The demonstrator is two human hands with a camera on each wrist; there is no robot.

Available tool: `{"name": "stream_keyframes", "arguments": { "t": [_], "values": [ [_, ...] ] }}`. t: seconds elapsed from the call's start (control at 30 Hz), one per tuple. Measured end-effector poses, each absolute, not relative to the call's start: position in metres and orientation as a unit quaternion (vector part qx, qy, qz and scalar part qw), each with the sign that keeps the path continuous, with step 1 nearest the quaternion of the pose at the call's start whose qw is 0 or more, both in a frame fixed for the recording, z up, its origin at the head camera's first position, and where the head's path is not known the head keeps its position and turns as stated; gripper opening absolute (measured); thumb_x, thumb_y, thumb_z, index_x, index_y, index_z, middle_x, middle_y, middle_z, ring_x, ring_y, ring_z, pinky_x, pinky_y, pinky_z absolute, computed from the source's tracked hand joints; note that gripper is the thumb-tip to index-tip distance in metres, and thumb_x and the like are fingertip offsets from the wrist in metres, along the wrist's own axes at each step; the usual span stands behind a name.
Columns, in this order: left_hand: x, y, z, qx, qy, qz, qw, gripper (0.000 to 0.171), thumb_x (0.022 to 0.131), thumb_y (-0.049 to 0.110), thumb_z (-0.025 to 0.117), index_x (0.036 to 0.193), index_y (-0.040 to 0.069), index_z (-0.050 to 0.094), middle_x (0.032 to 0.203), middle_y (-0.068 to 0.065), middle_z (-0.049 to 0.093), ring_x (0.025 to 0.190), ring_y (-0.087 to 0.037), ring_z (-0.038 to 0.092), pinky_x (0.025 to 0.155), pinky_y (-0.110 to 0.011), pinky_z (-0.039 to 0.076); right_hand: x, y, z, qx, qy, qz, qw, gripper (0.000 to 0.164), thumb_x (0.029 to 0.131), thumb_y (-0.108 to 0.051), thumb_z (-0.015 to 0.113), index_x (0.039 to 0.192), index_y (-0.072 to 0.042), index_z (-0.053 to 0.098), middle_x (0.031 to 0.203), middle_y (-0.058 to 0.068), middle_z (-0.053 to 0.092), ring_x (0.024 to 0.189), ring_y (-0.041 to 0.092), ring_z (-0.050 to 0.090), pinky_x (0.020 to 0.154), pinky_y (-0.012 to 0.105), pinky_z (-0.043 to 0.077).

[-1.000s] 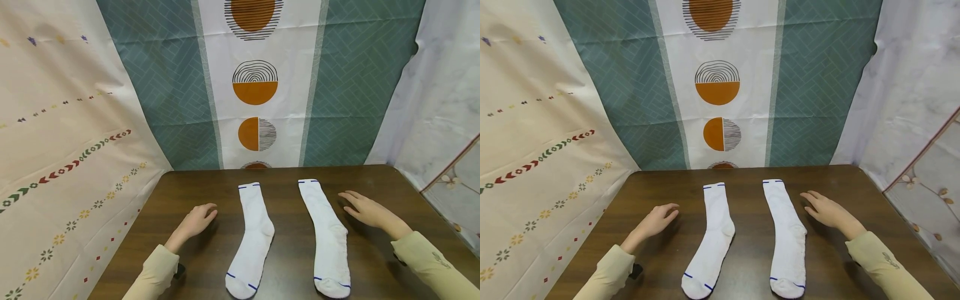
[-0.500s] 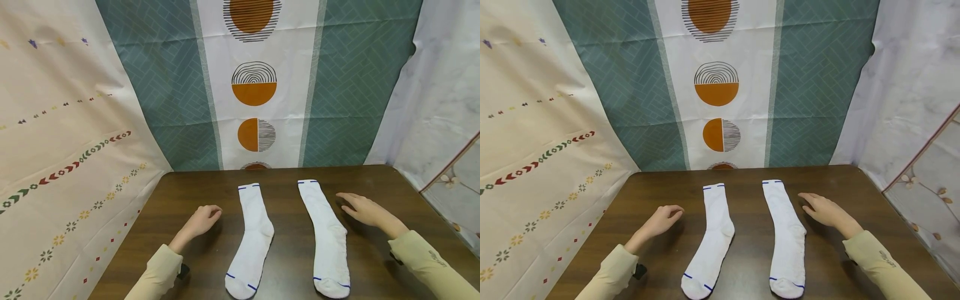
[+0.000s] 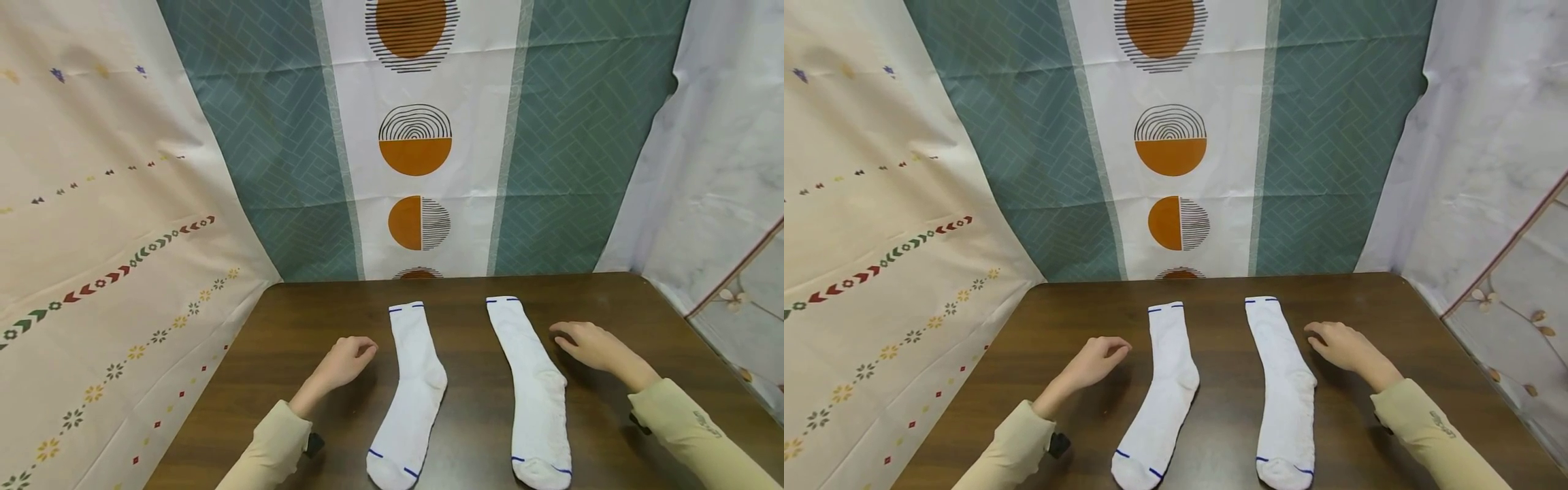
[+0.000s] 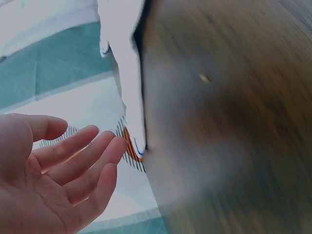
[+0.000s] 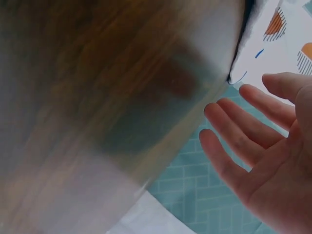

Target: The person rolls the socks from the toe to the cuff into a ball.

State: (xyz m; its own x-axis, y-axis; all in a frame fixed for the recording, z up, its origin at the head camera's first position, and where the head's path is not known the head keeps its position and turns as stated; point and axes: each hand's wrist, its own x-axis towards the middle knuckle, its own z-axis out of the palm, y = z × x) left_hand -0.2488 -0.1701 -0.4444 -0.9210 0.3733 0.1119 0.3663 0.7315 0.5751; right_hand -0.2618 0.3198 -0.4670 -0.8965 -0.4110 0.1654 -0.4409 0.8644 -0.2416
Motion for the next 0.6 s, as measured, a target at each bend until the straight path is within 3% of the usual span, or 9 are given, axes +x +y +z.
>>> {"name": "stream_keyframes", "arguments": {
  "t": [0.5,0.6],
  "values": [
    [-0.246,-0.152,-0.437,0.223,0.905,0.358,0.05,0.026,0.099,0.018,0.053,0.109,0.0,0.069,0.09,-0.016,0.069,0.069,-0.015,0.056,0.061,-0.026,0.047,-0.266,0.315,-0.468,0.196,-0.968,0.15,0.045,0.022,0.092,-0.012,0.059,0.108,0.0,0.068,0.104,0.017,0.07,0.094,0.035,0.067,0.08,0.052,0.052],
    [-0.246,-0.148,-0.438,0.224,0.902,0.365,0.057,0.027,0.099,0.019,0.053,0.109,0.0,0.069,0.093,-0.016,0.07,0.072,-0.016,0.059,0.064,-0.028,0.05,-0.266,0.313,-0.468,0.191,-0.966,0.166,0.049,0.023,0.092,-0.012,0.059,0.11,0.0,0.067,0.101,0.015,0.071,0.084,0.027,0.067,0.073,0.047,0.054]
  ]
}}
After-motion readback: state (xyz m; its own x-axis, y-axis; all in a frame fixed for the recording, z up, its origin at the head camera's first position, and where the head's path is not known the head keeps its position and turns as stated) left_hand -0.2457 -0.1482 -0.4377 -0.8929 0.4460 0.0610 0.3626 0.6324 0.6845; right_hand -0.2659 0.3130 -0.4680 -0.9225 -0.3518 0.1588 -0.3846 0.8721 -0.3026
